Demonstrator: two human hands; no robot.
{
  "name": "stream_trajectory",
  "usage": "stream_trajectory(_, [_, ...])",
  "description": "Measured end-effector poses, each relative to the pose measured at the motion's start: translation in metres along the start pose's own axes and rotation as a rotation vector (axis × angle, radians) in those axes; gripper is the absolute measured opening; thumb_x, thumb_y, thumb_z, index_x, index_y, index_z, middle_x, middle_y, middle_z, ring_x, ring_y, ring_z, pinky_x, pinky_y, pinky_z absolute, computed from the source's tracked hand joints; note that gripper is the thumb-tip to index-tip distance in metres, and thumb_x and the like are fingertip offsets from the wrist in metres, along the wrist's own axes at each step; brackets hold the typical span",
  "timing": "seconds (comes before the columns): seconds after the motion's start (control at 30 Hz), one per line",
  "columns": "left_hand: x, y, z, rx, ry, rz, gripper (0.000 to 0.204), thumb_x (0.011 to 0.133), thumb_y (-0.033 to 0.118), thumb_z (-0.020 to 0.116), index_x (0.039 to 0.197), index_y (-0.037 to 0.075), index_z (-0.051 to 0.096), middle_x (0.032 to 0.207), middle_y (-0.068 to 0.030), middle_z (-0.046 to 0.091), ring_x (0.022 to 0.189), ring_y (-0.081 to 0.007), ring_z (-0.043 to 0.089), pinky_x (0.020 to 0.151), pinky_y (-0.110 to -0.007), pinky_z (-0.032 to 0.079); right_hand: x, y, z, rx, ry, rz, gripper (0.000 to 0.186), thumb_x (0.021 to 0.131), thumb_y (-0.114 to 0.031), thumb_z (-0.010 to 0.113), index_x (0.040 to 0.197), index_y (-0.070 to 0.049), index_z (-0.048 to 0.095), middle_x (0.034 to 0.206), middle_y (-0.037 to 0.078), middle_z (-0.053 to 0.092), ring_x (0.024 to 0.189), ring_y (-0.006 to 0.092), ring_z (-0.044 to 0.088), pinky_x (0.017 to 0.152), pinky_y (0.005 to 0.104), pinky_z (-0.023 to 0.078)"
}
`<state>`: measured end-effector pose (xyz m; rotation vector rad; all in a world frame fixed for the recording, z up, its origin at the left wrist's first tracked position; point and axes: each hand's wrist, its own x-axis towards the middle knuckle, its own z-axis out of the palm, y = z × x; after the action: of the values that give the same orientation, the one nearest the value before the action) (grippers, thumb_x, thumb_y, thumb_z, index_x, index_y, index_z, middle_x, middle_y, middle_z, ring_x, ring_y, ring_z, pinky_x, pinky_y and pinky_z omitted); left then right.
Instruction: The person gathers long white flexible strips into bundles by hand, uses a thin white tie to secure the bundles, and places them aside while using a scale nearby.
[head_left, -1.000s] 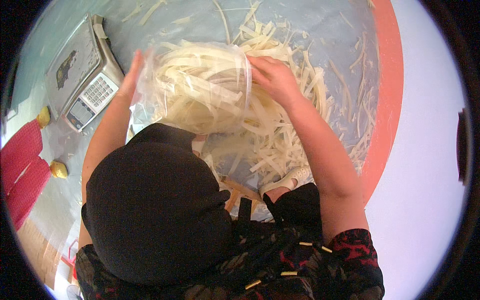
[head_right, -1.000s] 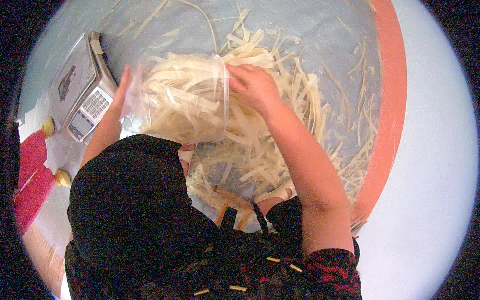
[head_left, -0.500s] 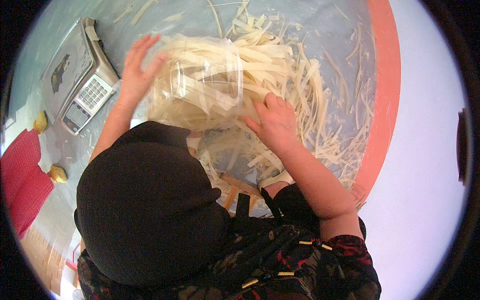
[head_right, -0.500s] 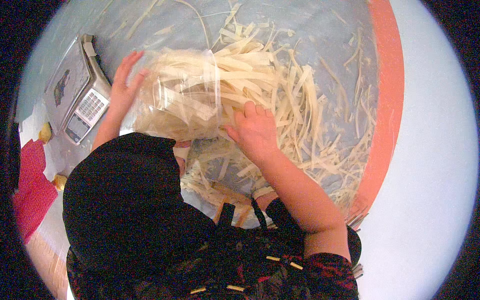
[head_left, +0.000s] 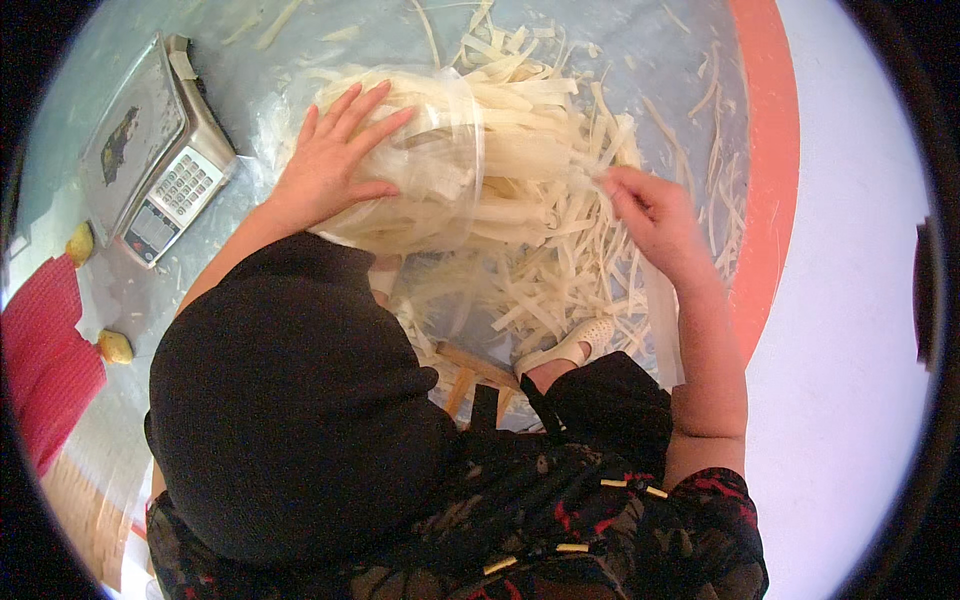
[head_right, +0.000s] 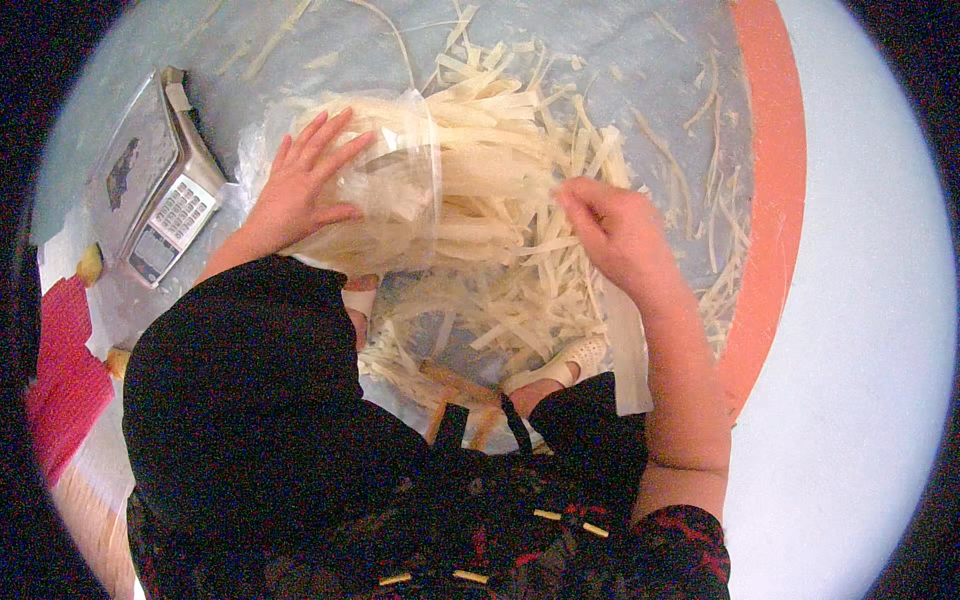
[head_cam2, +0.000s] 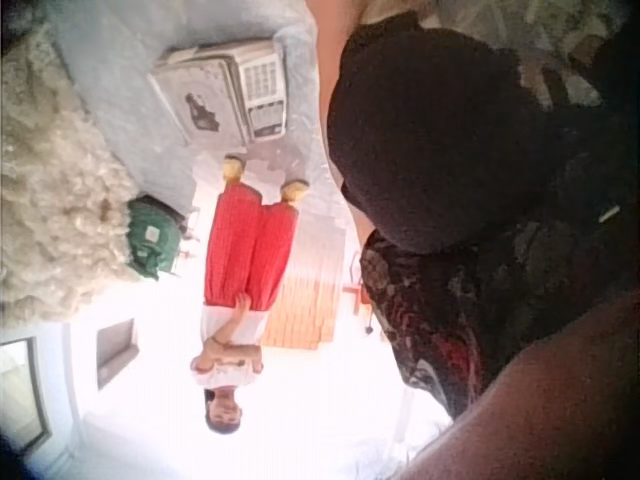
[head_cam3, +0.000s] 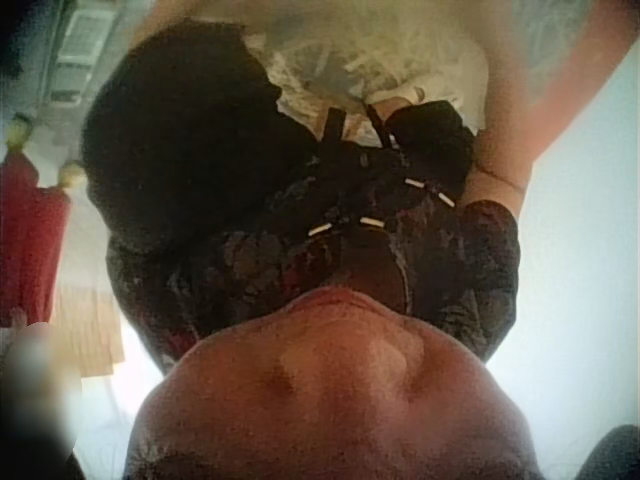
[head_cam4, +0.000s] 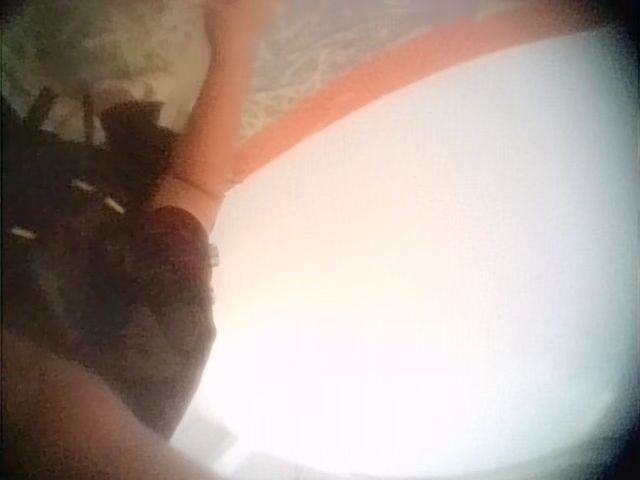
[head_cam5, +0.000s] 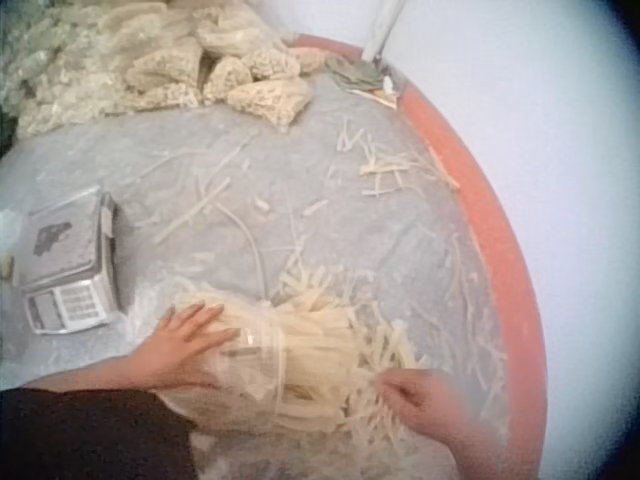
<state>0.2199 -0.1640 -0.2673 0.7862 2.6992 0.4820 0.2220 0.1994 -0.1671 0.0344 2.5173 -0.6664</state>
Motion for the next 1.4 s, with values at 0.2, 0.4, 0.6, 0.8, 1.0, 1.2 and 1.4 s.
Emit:
stream_trajectory(0.2, [0.032,0.019,0.020,0.041,0.181,-0.371,0.092,0.070,0.042,0.080,0.148,0.034,0.032,0.157,-0.0052,0.020,0.145,-0.0331,0.019,0.110,-0.066,0.021,0.019,-0.011,0.028,-0.411,0.341,-0.398,0.024,0.091,-0.019,0.059,0.113,-0.010,0.066,0.084,0.013,0.062,0.073,0.0320,0.063,0.064,0.0422,0.050])
stream_trajectory(0.4, [-0.012,-0.022,-0.005,-0.639,0.512,-0.120,0.050,0.087,0.023,0.070,0.133,0.010,0.055,0.135,-0.0084,0.056,0.129,-0.0206,0.048,0.110,-0.037,0.033,0.016,-0.024,0.009,-0.511,0.562,-0.401,0.034,0.084,-0.014,0.062,0.118,-0.016,0.065,0.074,0.011,0.053,0.066,0.0311,0.057,0.057,0.0422,0.046])
stream_trajectory(0.6, [-0.055,-0.108,0.011,-0.916,0.778,-0.828,0.042,0.094,0.031,0.061,0.126,0.006,0.060,0.123,-0.0058,0.062,0.117,-0.0159,0.054,0.102,-0.029,0.038,0.012,-0.023,0.028,-0.509,0.280,-0.600,0.034,0.085,-0.012,0.061,0.118,-0.012,0.064,0.077,0.011,0.051,0.069,0.0307,0.056,0.061,0.0421,0.045])
stream_trajectory(0.8, [-0.054,-0.108,0.050,-1.652,0.144,-0.722,0.069,0.095,0.047,0.054,0.149,0.009,0.032,0.146,-0.0077,0.042,0.132,-0.0198,0.040,0.110,-0.033,0.032,0.030,-0.004,0.050,-0.345,0.285,-0.634,0.031,0.086,-0.013,0.062,0.116,-0.010,0.065,0.090,0.009,0.060,0.083,0.0278,0.057,0.079,0.0394,0.041])
stream_trajectory(1.0, [-0.055,-0.109,0.061,-1.587,0.189,-0.658,0.067,0.096,0.041,0.052,0.150,0.009,0.029,0.146,-0.0092,0.042,0.131,-0.0225,0.043,0.109,-0.035,0.035,0.051,-0.003,0.074,-0.047,0.118,-0.476,0.020,0.080,-0.021,0.070,0.099,-0.015,0.067,0.085,0.005,0.067,0.088,0.0252,0.061,0.087,0.0388,0.039])
stream_trajectory(1.2, [-0.048,-0.106,0.082,-1.759,0.215,-0.665,0.070,0.091,0.050,0.056,0.145,0.008,0.040,0.140,-0.0103,0.048,0.124,-0.0232,0.050,0.106,-0.036,0.039,0.072,-0.026,0.105,0.096,-0.025,-0.548,0.020,0.077,-0.023,0.072,0.093,-0.013,0.066,0.088,0.008,0.067,0.090,0.0278,0.062,0.084,0.0415,0.044])
stream_trajectory(1.4, [-0.074,-0.104,0.054,-1.637,0.328,-0.917,0.073,0.093,0.054,0.051,0.146,0.006,0.035,0.139,-0.0131,0.048,0.122,-0.0258,0.052,0.103,-0.038,0.041,0.043,-0.003,0.071,0.151,0.272,-0.438,0.020,0.078,-0.017,0.067,0.098,-0.012,0.069,0.085,0.011,0.066,0.086,0.0310,0.063,0.078,0.0413,0.048])
